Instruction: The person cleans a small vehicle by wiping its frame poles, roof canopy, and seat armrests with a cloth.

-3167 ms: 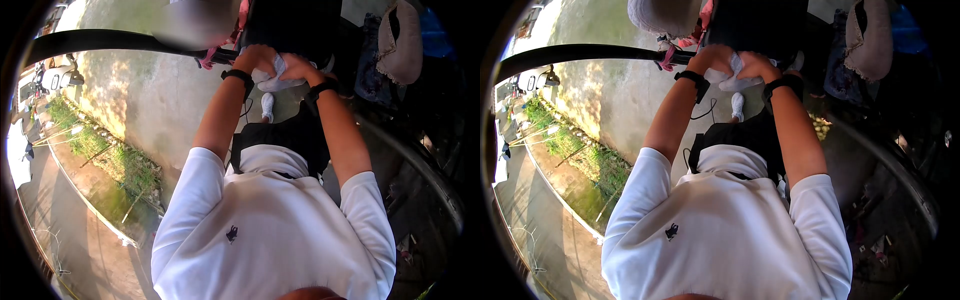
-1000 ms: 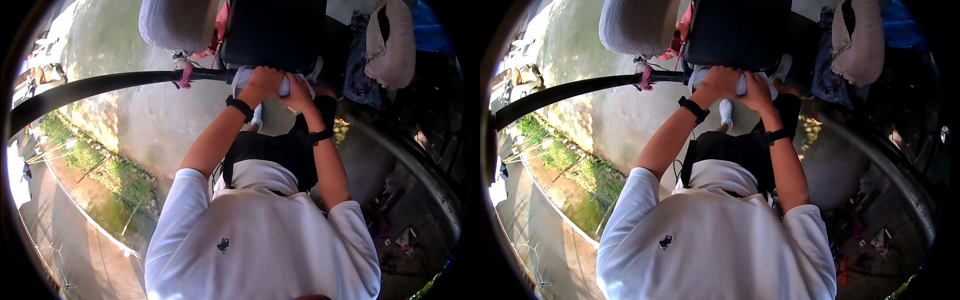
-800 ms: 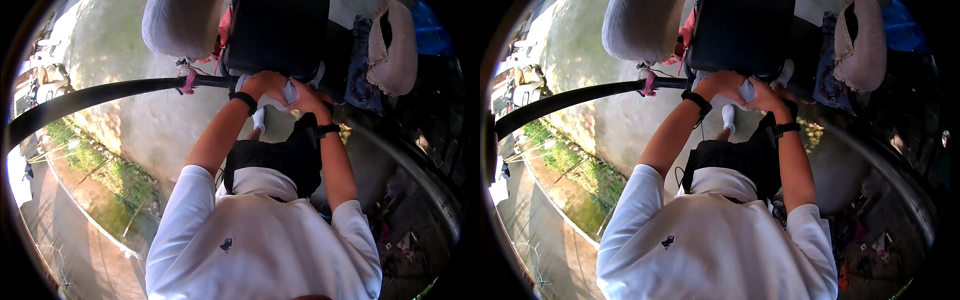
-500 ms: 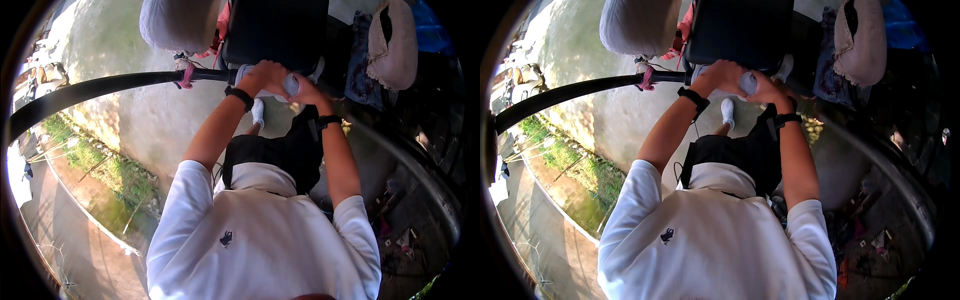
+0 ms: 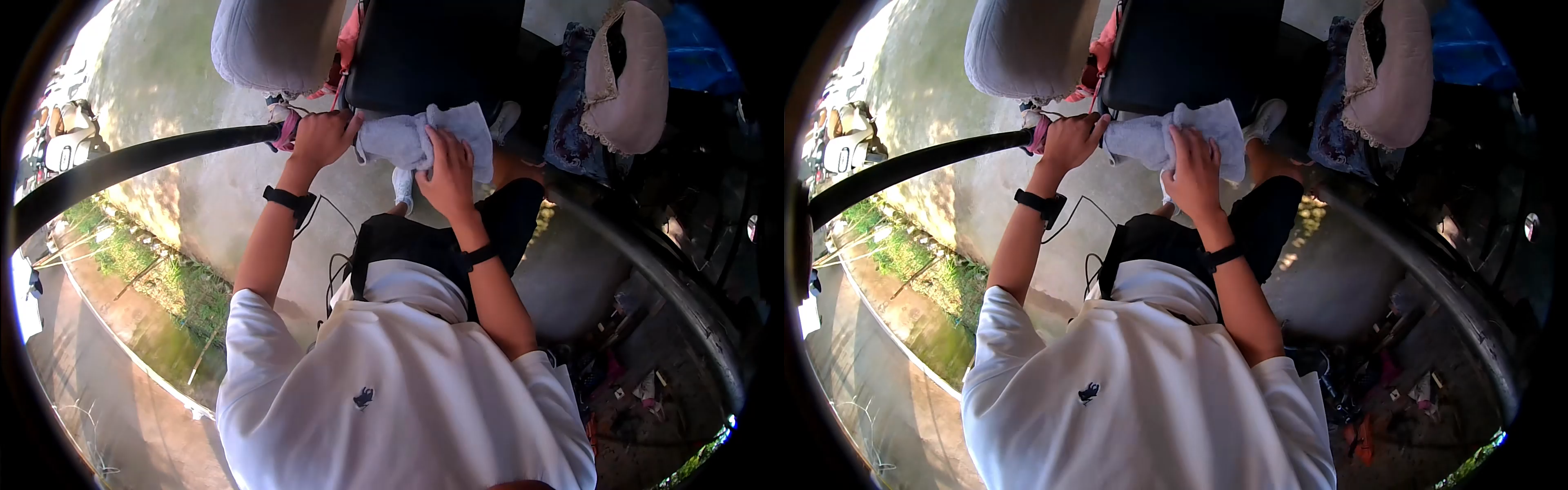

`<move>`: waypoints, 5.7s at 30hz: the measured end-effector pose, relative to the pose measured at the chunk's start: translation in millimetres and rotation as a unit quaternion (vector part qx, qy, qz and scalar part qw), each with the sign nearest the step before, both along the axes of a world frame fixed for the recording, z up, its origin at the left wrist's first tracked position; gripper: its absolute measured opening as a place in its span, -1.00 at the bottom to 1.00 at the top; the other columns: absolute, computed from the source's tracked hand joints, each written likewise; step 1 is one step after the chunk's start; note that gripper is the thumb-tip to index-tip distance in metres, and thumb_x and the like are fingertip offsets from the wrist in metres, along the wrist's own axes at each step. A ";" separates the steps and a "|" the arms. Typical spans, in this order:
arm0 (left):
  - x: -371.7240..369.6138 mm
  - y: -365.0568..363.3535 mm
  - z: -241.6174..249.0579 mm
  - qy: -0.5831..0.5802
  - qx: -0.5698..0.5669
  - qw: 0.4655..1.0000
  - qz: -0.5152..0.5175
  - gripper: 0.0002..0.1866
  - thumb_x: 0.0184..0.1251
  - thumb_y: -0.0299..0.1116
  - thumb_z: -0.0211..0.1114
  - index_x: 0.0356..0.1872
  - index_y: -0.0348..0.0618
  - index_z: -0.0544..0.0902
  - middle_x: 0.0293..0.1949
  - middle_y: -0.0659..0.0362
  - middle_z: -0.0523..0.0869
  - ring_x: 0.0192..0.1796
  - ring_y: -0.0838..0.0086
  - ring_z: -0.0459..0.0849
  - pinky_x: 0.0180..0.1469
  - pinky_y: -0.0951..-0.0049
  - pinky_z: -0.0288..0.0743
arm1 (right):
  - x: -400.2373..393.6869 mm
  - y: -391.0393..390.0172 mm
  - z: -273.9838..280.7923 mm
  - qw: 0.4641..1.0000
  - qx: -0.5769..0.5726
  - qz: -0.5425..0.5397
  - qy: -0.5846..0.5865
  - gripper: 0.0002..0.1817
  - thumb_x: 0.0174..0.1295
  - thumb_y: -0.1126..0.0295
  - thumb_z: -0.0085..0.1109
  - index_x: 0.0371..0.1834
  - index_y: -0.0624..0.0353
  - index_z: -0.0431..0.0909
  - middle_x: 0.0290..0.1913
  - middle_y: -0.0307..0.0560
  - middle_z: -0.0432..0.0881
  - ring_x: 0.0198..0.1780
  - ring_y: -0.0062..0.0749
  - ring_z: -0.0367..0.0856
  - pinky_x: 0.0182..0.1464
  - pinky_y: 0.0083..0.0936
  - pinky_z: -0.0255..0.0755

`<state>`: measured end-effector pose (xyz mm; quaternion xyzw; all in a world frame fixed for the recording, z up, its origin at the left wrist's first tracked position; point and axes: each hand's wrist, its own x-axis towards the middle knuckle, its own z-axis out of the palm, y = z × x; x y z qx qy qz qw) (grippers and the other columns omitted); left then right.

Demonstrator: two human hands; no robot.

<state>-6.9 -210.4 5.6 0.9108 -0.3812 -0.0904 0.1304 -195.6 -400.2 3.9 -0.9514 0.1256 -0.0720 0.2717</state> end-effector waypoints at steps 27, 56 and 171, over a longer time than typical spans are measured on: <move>16.3 -37.2 -13.6 -0.044 0.089 0.959 0.265 -0.55 0.34 0.02 0.09 -0.36 -0.20 0.68 -0.44 -0.13 0.74 -0.39 -0.03 0.76 -0.35 0.03 0.64 | 63.6 6.5 -3.2 0.987 0.037 0.122 0.099 -0.28 -0.17 0.18 0.52 0.12 0.11 0.44 -0.02 0.04 0.62 0.06 -0.04 0.61 0.07 -0.12 0.44; 9.1 -32.6 -18.5 -0.099 -0.013 0.960 0.260 -0.66 0.36 0.00 0.15 -0.45 -0.03 0.59 -0.65 0.06 0.67 -0.56 0.09 0.71 -0.53 0.13 0.56 | -67.8 -55.3 -173.1 0.907 0.256 -0.297 0.155 -0.34 -0.06 0.26 0.51 0.17 0.26 0.55 0.13 0.20 0.65 0.22 0.04 0.58 0.20 -0.17 0.48; -42.5 48.6 0.8 0.326 -0.347 0.809 0.345 -0.62 0.37 -0.24 0.34 0.09 -0.27 0.61 -0.03 0.22 0.68 0.01 0.55 0.58 0.14 0.50 0.39 | 46.0 -18.7 -34.0 0.993 0.018 -0.113 0.022 -0.83 0.20 0.23 0.11 -0.40 0.08 0.55 -0.37 0.02 0.69 -0.32 0.08 0.67 -0.30 -0.07 0.54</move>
